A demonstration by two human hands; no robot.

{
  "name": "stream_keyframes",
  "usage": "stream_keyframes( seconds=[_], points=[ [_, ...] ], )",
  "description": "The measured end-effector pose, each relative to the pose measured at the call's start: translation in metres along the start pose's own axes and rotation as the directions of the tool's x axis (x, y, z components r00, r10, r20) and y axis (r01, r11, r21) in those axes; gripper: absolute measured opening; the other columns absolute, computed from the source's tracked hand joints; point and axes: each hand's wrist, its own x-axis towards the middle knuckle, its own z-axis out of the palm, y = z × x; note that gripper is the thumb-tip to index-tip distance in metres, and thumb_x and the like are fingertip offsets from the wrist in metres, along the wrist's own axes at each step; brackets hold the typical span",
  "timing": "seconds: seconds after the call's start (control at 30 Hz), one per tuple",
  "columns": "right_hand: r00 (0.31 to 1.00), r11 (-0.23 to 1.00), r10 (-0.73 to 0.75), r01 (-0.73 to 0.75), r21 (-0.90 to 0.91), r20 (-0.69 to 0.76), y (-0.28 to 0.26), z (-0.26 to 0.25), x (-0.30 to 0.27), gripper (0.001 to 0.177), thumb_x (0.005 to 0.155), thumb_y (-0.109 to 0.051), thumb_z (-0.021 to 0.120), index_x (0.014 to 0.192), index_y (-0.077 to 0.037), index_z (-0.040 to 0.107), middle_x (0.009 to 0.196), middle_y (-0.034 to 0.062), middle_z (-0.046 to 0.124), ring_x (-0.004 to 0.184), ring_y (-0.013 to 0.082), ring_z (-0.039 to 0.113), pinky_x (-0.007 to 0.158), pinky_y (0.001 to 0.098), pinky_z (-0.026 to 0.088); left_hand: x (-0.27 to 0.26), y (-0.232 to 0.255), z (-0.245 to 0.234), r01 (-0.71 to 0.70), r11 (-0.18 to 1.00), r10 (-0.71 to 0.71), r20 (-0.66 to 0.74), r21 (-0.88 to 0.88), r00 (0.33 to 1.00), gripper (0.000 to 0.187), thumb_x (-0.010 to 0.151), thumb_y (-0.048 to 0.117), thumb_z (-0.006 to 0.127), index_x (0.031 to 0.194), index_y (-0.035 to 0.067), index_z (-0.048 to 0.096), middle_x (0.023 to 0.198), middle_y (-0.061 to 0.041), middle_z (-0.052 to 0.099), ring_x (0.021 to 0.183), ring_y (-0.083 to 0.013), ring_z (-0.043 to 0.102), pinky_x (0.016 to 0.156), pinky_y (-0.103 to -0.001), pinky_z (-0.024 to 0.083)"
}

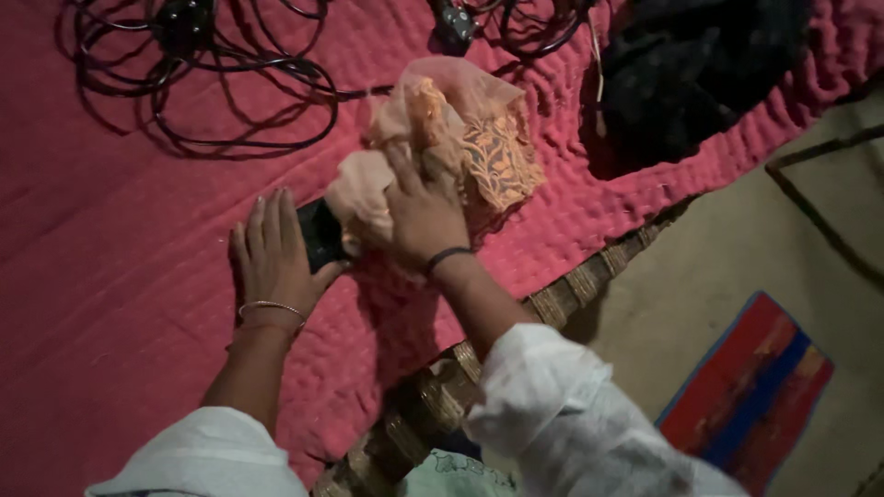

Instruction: The person wipes a black power strip and a remote control with a light-colored cloth on a red bedsheet. They also untangle and wipe a black electrical cord and plug. The person handles the items one at a time, wiping them thoroughly before placing them back on the bed.

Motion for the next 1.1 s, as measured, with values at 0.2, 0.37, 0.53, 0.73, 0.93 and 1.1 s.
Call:
stream_keyframes(
  seconds=[0.2,0.37,0.53,0.73,0.93,1.1],
  points=[
    [1.0,0.995,0.02,-0.022,0.097,0.017,0.061,-0.011,0.011,0.053,0.086,-0.044,0.071,0.113,0.001,0.06,0.118,0.0255,0.062,0.109,0.0447,0.06,0.093,0.0507,0.049,-0.002,0.0,-0.004,-0.059,0.998,0.058,-0.063,-0.002,0.996,0.111,0.074,0.065,0.077,0.156,0.004,0.033,0.159,-0.016,0.038,0.15,-0.0364,0.029,0.121,-0.06,0.02],
    [0.994,0.998,-0.012,0.018,0.062,-0.107,0.069,-0.006,0.006,0.05,0.085,-0.036,0.073,0.11,0.005,0.06,0.122,0.0314,0.058,0.107,0.0484,0.059,0.091,0.0507,0.05,-0.004,0.001,-0.003,-0.051,0.999,0.05,-0.06,-0.017,0.997,0.107,0.074,0.063,0.077,0.154,0.005,0.035,0.157,-0.015,0.04,0.149,-0.0368,0.03,0.121,-0.061,0.02],
    [0.984,0.996,0.085,-0.078,0.048,-0.157,0.036,0.0,-0.033,0.041,0.09,-0.034,0.071,0.095,0.005,0.062,0.127,0.0337,0.056,0.087,0.0488,0.063,0.078,0.0552,0.052,0.002,0.01,-0.018,-0.038,0.999,0.038,-0.053,-0.012,0.998,0.106,0.073,0.061,0.08,0.152,0.006,0.036,0.154,-0.016,0.042,0.146,-0.0391,0.03,0.117,-0.063,0.018],
    [0.982,0.986,0.164,-0.165,-0.004,0.098,0.054,0.003,-0.033,0.04,0.091,-0.038,0.067,0.097,0.001,0.063,0.123,0.0288,0.057,0.087,0.0471,0.065,0.078,0.057,0.051,0.024,0.04,-0.019,-0.115,0.986,0.125,-0.083,0.125,0.989,0.105,0.068,0.063,0.081,0.147,0.007,0.039,0.147,-0.015,0.045,0.137,-0.0388,0.034,0.112,-0.063,0.02],
    [1.0,0.99,0.007,-0.007,0.143,0.003,0.103,0.006,0.001,0.035,0.096,-0.032,0.062,0.101,0.003,0.059,0.134,0.0341,0.051,0.096,0.0481,0.061,0.086,0.0528,0.05,0.028,0.046,-0.008,-0.12,0.993,0.12,-0.048,0.001,0.992,0.098,0.074,0.056,0.082,0.148,0.007,0.041,0.141,-0.013,0.048,0.13,-0.0348,0.041,0.111,-0.055,0.027],
    [0.997,0.993,0.081,-0.082,0.082,0.014,0.126,-0.029,0.042,0.034,0.093,-0.033,0.064,0.101,0.0,0.062,0.14,0.0308,0.045,0.107,0.0483,0.053,0.092,0.0543,0.043,0.028,0.04,-0.013,-0.162,0.985,0.16,-0.046,-0.053,0.986,0.092,0.075,0.053,0.081,0.145,0.007,0.043,0.14,-0.013,0.049,0.131,-0.0351,0.042,0.11,-0.054,0.027]
  ],
)
